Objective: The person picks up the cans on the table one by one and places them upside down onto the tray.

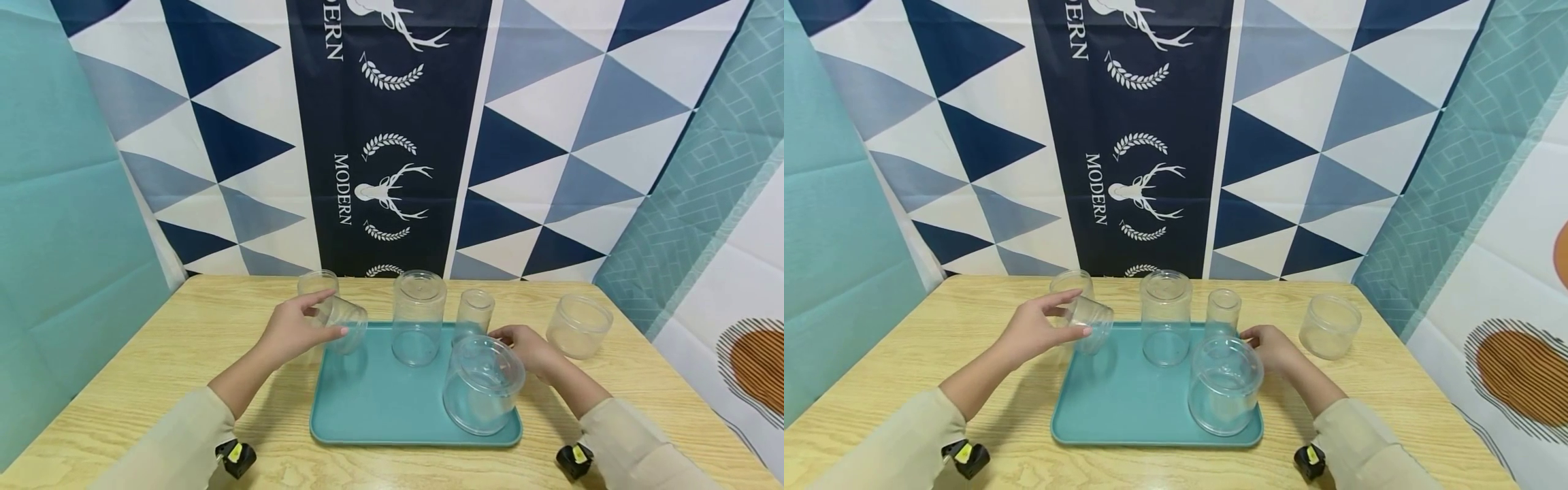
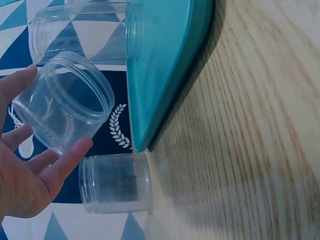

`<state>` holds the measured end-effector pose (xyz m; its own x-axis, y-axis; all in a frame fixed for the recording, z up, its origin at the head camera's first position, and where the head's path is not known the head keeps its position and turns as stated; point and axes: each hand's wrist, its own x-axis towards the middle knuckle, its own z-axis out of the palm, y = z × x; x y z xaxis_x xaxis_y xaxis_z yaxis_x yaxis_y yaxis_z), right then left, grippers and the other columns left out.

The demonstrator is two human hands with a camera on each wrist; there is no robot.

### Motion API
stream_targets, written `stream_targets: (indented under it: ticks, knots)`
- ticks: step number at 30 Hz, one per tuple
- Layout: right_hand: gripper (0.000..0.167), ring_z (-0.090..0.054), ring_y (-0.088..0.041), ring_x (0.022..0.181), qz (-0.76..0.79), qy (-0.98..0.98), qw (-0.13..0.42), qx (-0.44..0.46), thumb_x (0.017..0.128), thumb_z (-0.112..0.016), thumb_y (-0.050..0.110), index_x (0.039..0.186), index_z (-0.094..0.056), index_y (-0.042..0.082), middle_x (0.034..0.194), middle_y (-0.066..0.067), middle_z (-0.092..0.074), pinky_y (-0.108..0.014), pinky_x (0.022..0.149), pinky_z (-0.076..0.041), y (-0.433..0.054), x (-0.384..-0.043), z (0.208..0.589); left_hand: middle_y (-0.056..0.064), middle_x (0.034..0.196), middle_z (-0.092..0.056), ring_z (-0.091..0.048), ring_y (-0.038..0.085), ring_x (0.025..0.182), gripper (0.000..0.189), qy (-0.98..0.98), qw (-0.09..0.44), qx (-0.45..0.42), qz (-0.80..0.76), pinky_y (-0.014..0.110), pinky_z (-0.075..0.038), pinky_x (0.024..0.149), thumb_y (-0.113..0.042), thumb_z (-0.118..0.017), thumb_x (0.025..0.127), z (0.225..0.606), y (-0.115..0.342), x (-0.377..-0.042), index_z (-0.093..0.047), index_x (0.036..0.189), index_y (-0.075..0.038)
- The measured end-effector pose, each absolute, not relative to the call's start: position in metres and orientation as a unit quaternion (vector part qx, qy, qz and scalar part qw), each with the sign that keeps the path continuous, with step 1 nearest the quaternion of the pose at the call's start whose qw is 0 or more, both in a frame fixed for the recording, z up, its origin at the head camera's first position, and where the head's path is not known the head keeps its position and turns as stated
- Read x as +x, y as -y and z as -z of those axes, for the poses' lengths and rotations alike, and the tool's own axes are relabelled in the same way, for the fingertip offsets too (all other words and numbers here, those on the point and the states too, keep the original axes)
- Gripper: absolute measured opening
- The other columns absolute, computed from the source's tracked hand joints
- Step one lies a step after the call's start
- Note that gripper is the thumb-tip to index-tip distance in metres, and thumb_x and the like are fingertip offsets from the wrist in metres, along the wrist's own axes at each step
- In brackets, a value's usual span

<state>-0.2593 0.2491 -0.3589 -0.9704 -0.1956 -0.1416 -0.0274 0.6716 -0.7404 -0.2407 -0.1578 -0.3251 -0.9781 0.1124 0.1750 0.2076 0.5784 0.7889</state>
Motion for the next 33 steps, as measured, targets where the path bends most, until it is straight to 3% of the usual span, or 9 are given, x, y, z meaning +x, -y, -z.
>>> stream_targets:
  ticks: [14, 23, 33]
  knots:
    - [0.051, -0.056, -0.026, 0.089, 0.395, -0.912, 0.083, -0.073, 0.077, -0.077, 0.002, 0.121, -0.057, -0.015, 0.098, -0.015, -0.063, -0.033, 0.071, -0.051, -0.250, -0.264, 0.365, 0.009, 0.137, -0.056, -0.055, 0.035, 0.122, 0.072, 0.934, 0.099, -0.162, 0.303, 0.051, -0.049, 0.093, -0.037, -0.085, 0.074, 0.323, 0.145, -0.249, -0.058, 0.137, -0.017]
    - [0.051, -0.055, -0.026, 0.089, 0.398, -0.912, 0.084, -0.057, 0.076, -0.076, -0.001, 0.122, -0.057, -0.014, 0.099, -0.015, -0.062, -0.033, 0.071, -0.050, -0.250, -0.263, 0.367, 0.008, 0.131, -0.061, -0.059, 0.030, 0.116, 0.076, 0.951, 0.111, -0.190, 0.217, 0.049, -0.052, 0.089, -0.041, -0.087, 0.068, 0.321, 0.133, -0.256, -0.061, 0.133, -0.013]
    - [0.049, -0.056, -0.026, 0.089, 0.387, -0.916, 0.078, -0.070, 0.077, -0.076, 0.002, 0.121, -0.059, -0.013, 0.099, -0.015, -0.063, -0.033, 0.071, -0.050, -0.250, -0.263, 0.368, 0.006, 0.130, -0.062, -0.056, 0.027, 0.121, 0.073, 0.957, 0.092, -0.242, 0.133, 0.045, -0.048, 0.097, -0.040, -0.088, 0.066, 0.323, 0.121, -0.267, -0.063, 0.129, -0.012]
